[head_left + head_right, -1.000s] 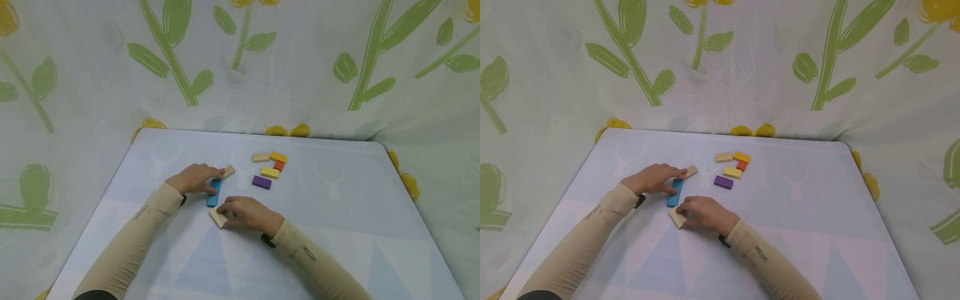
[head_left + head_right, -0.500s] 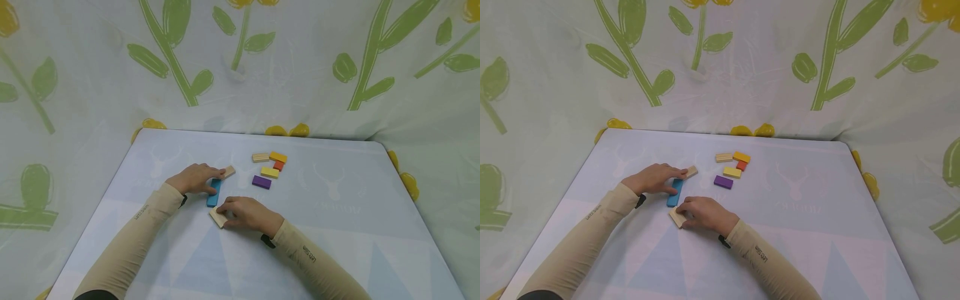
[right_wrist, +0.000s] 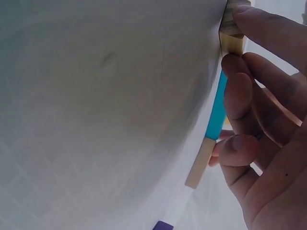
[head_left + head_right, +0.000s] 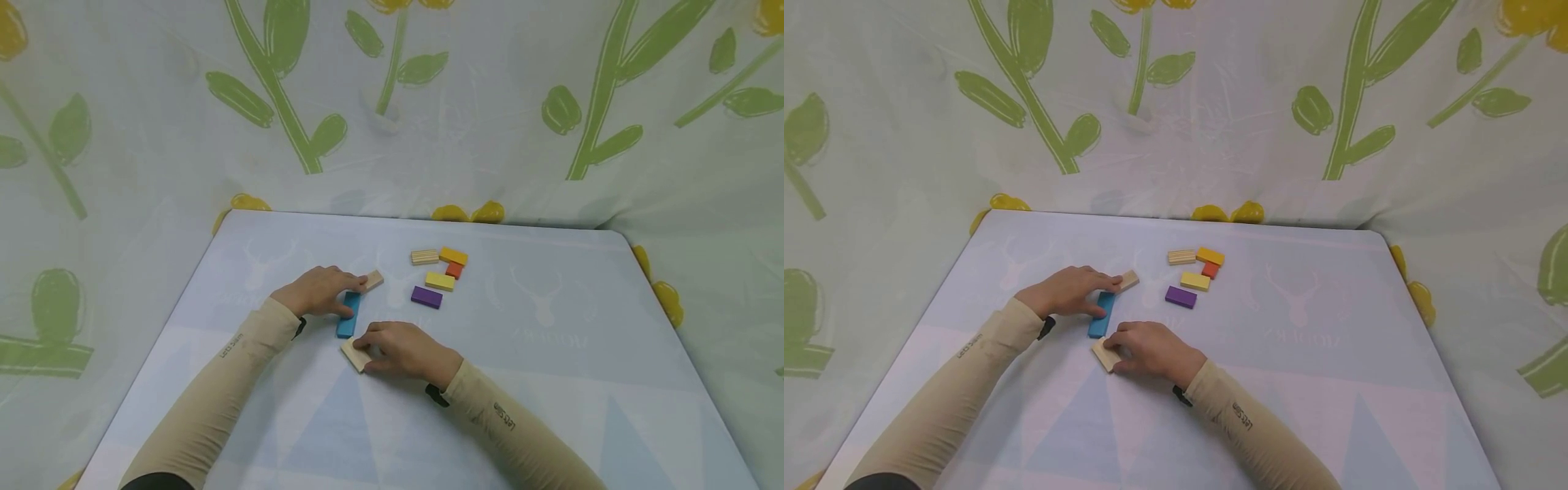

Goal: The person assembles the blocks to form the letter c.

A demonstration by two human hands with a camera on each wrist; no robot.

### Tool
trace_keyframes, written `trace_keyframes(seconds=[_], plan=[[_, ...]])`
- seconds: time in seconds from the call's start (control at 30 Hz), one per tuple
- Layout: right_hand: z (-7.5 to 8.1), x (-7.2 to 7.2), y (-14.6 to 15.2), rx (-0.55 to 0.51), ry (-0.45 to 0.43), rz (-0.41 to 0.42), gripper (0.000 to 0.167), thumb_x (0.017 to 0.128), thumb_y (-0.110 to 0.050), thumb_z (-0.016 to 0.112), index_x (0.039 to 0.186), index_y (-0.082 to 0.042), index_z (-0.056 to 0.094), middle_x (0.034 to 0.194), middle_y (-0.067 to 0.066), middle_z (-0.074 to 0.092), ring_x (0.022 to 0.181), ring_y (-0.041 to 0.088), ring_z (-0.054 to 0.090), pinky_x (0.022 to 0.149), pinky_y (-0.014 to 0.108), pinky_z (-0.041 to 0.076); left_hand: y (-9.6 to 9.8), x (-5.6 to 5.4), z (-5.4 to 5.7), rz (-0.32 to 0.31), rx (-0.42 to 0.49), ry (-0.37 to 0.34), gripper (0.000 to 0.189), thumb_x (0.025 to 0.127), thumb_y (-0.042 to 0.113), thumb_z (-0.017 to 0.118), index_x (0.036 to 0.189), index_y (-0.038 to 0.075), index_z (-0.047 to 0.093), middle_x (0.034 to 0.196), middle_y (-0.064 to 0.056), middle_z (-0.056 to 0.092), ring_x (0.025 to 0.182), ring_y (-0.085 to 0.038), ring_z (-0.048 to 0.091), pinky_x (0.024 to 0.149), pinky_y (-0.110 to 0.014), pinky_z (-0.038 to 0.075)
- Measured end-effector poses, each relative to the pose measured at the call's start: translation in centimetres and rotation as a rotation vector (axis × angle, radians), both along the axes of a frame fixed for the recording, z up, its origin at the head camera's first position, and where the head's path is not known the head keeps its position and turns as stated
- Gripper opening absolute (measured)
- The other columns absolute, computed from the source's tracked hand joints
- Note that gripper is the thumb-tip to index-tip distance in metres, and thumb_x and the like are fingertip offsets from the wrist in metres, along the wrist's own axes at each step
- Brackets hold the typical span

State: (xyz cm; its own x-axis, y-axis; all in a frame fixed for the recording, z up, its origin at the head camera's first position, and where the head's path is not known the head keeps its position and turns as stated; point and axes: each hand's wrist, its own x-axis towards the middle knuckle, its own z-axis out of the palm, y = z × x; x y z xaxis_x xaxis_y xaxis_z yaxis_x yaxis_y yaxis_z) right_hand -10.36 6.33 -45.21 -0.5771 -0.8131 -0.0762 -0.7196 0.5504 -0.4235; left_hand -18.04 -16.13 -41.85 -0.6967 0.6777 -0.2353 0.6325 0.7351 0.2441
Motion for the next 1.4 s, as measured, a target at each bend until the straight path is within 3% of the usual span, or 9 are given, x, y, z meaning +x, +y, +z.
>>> trace_keyframes(seconds=[0.33, 0.6, 0.9, 1.2, 1.4], plan=[[0.0, 0.3, -0.1, -0.017, 0.007, -0.017, 0.041, 0.090, -0.031, 0.080, 0.127, -0.016, 0.071, 0.113, -0.004, 0.069, 0.095, 0.005, 0.062, 0.088, 0.022, 0.053, 0.1, 0.1, 0.1, 0.012, -0.019, -0.001, 0.058, 0.090, 0.039, 0.078, 0.141, 0.016, 0.062, 0.153, -0.001, 0.049, 0.128, -0.032, 0.055, 0.102, -0.049, 0.047], [-0.1, 0.5, 0.0, -0.034, 0.044, -0.008, 0.039, 0.090, -0.030, 0.080, 0.125, -0.016, 0.071, 0.110, -0.005, 0.069, 0.090, 0.003, 0.061, 0.084, 0.019, 0.052, 0.2, 0.1, 0.2, 0.014, -0.029, 0.011, 0.058, 0.090, 0.039, 0.078, 0.140, 0.015, 0.063, 0.153, -0.001, 0.050, 0.127, -0.033, 0.055, 0.102, -0.049, 0.048], [0.3, 0.2, 0.5, -0.047, -0.038, -0.070, 0.045, 0.091, -0.034, 0.078, 0.132, -0.021, 0.067, 0.108, -0.006, 0.067, 0.087, 0.005, 0.058, 0.077, 0.018, 0.052, 0.1, 0.1, 0.0, 0.006, -0.016, 0.010, 0.056, 0.089, 0.039, 0.079, 0.138, 0.016, 0.064, 0.153, 0.000, 0.050, 0.127, -0.033, 0.056, 0.100, -0.049, 0.049], [1.2, -0.5, 2.3, -0.214, 0.029, -0.159, 0.040, 0.097, -0.024, 0.072, 0.134, -0.014, 0.064, 0.116, 0.002, 0.068, 0.103, 0.015, 0.065, 0.087, 0.027, 0.055, -0.1, 0.1, -0.4, 0.044, 0.036, -0.014, 0.061, 0.088, 0.035, 0.081, 0.141, 0.013, 0.061, 0.154, -0.001, 0.049, 0.130, -0.033, 0.053, 0.105, -0.049, 0.046], [1.7, -0.9, 3.6, -0.292, 0.075, -0.247, 0.043, 0.094, -0.017, 0.074, 0.135, -0.012, 0.062, 0.115, 0.005, 0.068, 0.105, 0.021, 0.065, 0.087, 0.032, 0.056, -0.1, 0.0, -0.5, 0.049, 0.046, -0.016, 0.065, 0.087, 0.034, 0.082, 0.144, 0.013, 0.058, 0.151, -0.003, 0.052, 0.131, -0.032, 0.052, 0.106, -0.049, 0.045]])
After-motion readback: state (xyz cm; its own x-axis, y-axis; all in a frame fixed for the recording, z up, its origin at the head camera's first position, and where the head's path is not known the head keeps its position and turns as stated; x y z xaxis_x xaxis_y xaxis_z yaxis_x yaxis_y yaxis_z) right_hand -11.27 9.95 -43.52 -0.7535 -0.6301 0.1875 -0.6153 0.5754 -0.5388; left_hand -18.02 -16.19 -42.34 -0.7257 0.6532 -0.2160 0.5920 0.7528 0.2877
